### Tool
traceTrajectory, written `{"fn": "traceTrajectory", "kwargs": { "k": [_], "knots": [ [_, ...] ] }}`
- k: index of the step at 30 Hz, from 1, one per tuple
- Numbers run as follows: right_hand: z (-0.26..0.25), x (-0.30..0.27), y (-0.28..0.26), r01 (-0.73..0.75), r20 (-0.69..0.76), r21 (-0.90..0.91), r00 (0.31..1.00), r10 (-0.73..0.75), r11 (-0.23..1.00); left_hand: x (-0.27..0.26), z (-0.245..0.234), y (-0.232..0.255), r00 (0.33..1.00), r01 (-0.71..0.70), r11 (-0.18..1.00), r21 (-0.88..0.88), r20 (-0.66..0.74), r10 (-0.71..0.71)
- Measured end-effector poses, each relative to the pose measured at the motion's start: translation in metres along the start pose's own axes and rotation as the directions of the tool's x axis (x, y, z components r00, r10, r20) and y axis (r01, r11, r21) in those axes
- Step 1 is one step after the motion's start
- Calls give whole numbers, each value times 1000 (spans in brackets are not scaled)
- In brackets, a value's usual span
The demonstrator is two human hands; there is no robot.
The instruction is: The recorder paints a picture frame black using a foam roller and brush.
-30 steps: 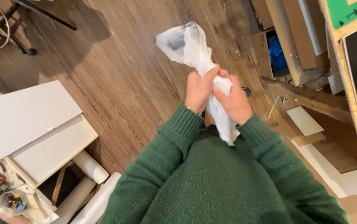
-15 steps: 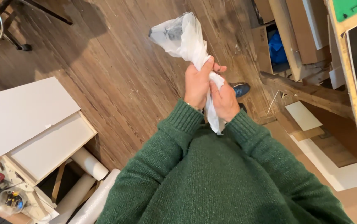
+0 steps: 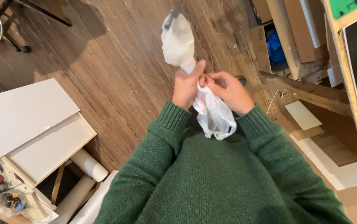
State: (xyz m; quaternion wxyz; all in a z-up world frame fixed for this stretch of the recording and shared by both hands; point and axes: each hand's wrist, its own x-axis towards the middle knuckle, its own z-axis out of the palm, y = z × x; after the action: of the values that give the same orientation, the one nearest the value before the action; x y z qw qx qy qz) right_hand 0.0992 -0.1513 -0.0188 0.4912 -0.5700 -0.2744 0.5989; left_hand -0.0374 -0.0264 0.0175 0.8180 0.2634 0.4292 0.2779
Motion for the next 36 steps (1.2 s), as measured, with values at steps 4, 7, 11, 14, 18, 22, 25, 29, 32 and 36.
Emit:
{"fn": "traceTrajectory", "kwargs": {
  "k": [4,7,11,14,18,22,25,29,32,36],
  "knots": [
    [7,1,-71,36,32,189,999,-42,981,-14,11,11,999,8,947,320,-33,3],
    [5,11,-74,15,160,301,985,-66,953,-24,21,5,1000,-21,848,530,12,18],
    [10,15,-76,111,40,202,992,-121,973,-37,38,-7,900,-388,507,770,198,388],
    [10,20,-77,34,14,330,999,-41,943,-40,47,-5,955,-198,461,865,65,288],
    [1,27,-80,-165,150,500,983,102,850,-39,33,-17,972,-173,478,861,71,223],
    [-14,39,-63,-347,427,544,898,103,764,-54,26,-13,946,-226,934,277,292,142],
    [-19,50,-37,-521,614,542,781,113,660,-68,24,-15,902,133,987,-88,424,-84],
    [-8,56,-45,-620,723,515,685,88,593,-73,35,-37,894,155,945,-287,449,-10],
    [2,55,-63,-602,669,384,704,238,700,-78,54,-21,989,-74,980,-187,113,97],
    [-10,47,-33,80,663,-212,744,83,974,-61,47,-25,818,-416,904,-98,-475,324]
  ]
}}
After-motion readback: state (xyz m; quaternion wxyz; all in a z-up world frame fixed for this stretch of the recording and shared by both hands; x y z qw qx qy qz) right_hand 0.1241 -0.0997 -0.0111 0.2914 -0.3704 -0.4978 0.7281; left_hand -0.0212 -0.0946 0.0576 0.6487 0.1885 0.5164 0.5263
